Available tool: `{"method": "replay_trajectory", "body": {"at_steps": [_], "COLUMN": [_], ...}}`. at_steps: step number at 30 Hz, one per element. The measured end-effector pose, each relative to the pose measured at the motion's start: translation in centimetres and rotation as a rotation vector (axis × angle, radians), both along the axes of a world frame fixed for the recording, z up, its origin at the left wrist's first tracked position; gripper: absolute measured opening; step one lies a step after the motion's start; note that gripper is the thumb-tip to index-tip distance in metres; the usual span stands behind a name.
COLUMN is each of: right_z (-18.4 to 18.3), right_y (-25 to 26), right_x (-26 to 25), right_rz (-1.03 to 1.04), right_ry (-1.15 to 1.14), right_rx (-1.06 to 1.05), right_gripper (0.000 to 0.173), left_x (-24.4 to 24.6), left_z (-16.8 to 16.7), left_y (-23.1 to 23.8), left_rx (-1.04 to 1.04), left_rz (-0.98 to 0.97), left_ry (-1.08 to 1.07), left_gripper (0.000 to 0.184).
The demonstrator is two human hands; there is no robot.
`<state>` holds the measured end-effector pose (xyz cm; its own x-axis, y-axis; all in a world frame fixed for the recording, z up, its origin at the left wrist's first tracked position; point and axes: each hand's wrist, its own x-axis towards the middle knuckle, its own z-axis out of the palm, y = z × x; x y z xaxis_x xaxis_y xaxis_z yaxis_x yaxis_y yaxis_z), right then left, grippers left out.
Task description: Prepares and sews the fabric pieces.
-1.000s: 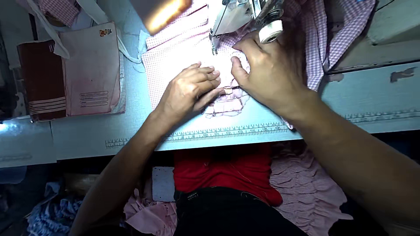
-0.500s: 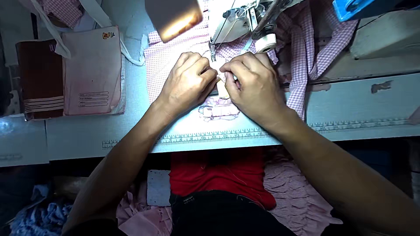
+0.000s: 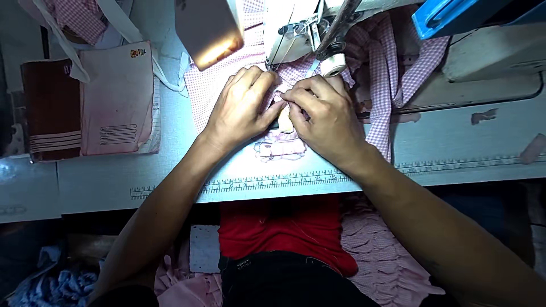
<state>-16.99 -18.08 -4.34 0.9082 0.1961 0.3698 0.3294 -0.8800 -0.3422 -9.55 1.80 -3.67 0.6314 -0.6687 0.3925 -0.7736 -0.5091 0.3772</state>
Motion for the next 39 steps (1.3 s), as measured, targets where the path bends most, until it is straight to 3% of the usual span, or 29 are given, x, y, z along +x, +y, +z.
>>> {"method": "replay_trajectory", "body": {"at_steps": [4,12,19,33,37,39], "right_z": [-0.1,-0.1,0.2,0.1,1.3,2.9], "right_y": [-0.1,-1.7,-1.9,-1.5,-1.4,-2.1], "right_x": [0.0,1.3,1.6,4.4,1.2,-2.7], "right_rz": [0.005,0.03,0.029,-0.13,-0.088,-0.062], "right_ry": [-0.018,0.015,0.038,0.015,0.031,-0.111], "right_rx": [0.007,0.037,0.043,-0.043,-0.058,0.016], "right_gripper": [0.026,0.028,0.03,0.029,0.032,0.03], "left_x": [0.2,-3.3,-5.0,1.4,1.6,2.3], "left_z": [0.7,0.1,-0.7,-0.4,-0.3,0.1], "left_y": [-0.4,1.5,1.3,0.8,1.5,1.8], "left_rx": [0.053,-0.038,-0.099,-0.042,0.005,0.007], "left_rz": [0.036,-0.19,-0.117,-0.109,-0.143,-0.126], "left_ry": [0.056,-0.092,-0.064,-0.005,-0.016,0.05], "left_gripper": [0.032,0.016,0.015,0.023,0.026,0.027]}}
